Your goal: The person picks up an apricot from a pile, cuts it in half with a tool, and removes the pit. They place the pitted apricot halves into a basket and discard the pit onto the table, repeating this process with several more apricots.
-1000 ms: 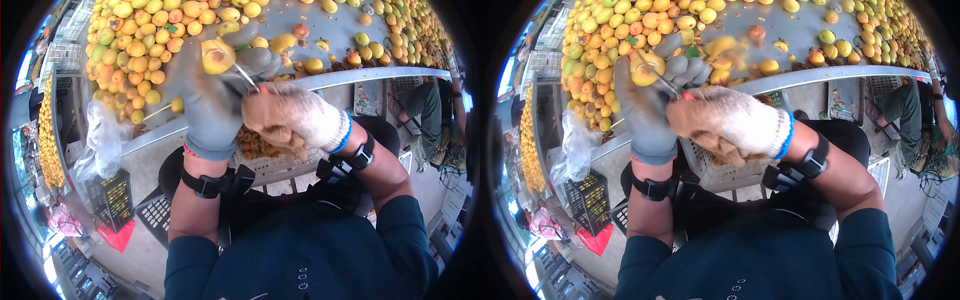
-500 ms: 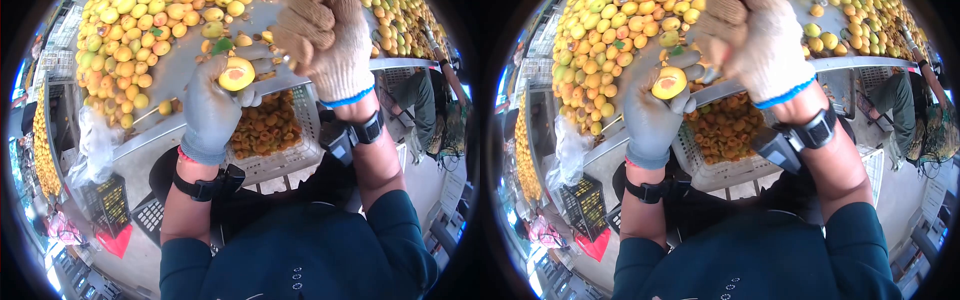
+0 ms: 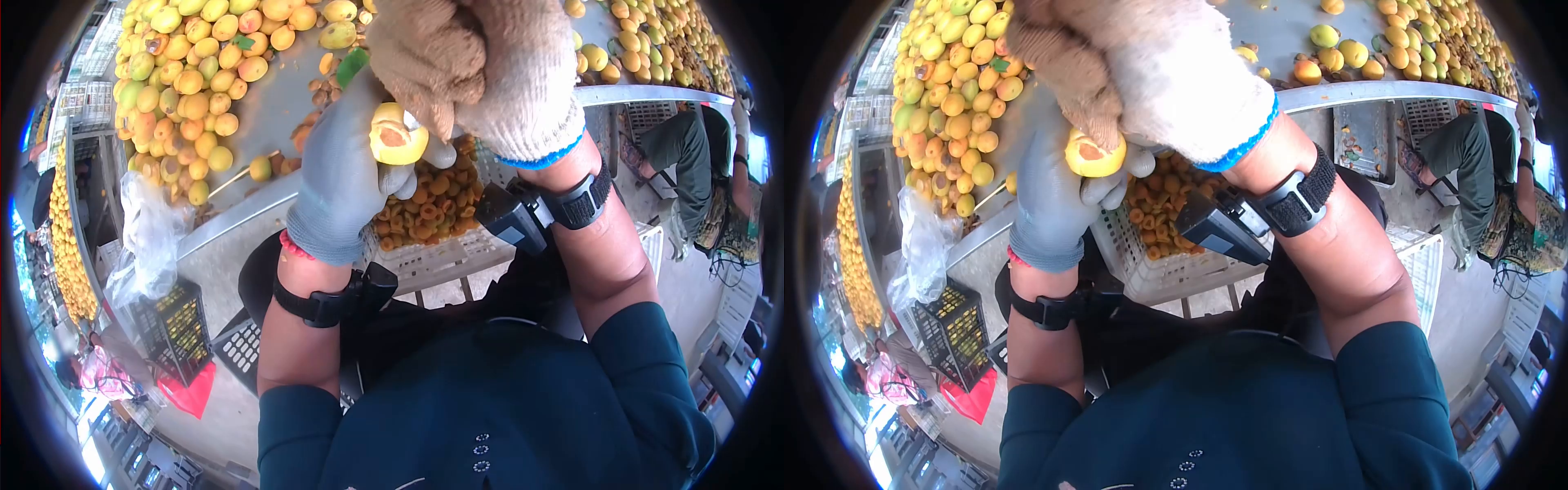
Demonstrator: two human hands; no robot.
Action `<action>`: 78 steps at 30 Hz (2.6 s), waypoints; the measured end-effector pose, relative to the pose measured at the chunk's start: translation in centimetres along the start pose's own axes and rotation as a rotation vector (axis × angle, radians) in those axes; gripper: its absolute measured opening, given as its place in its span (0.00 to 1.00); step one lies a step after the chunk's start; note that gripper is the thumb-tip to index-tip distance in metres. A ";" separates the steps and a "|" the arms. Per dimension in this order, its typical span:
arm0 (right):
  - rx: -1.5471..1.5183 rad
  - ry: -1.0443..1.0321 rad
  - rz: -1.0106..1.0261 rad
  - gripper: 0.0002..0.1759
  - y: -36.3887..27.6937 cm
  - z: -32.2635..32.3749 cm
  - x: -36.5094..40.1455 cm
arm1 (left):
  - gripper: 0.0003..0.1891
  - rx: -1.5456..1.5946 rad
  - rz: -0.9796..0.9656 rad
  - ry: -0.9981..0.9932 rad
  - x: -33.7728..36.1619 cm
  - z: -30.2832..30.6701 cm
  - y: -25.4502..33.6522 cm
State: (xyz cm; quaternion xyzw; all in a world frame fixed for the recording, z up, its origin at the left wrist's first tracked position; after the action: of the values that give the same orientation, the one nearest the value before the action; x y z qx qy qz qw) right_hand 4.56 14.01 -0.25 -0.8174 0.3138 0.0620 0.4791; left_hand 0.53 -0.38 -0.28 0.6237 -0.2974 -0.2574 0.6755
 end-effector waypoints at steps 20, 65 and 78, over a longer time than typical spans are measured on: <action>-0.142 0.221 -0.330 0.17 -0.8 -1.9 0.0 | 0.09 -0.043 0.027 -0.062 -0.3 0.2 -0.9; 1.125 -0.197 0.532 0.13 -1.1 -2.7 -1.4 | 0.11 0.448 0.035 -0.006 -3.5 -1.4 -5.3; -0.290 0.384 -0.470 0.16 -0.2 -1.4 -0.5 | 0.10 -0.008 -0.028 0.133 -3.3 -1.4 -4.4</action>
State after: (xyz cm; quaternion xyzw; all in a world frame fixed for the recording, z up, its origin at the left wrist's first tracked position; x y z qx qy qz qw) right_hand 4.00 13.14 0.85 -0.9237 0.1891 -0.1617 0.2912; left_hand -0.60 2.57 -5.01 0.6406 -0.2423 -0.2259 0.6927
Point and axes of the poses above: each hand's wrist, its own x-axis away from the middle knuckle, its own z-axis out of the back of the hand, y = z × x, the point moved 2 cm from there along -x, towards the middle knuckle, and after that the axes turned 14 degrees about y, right-handed, at the moved point
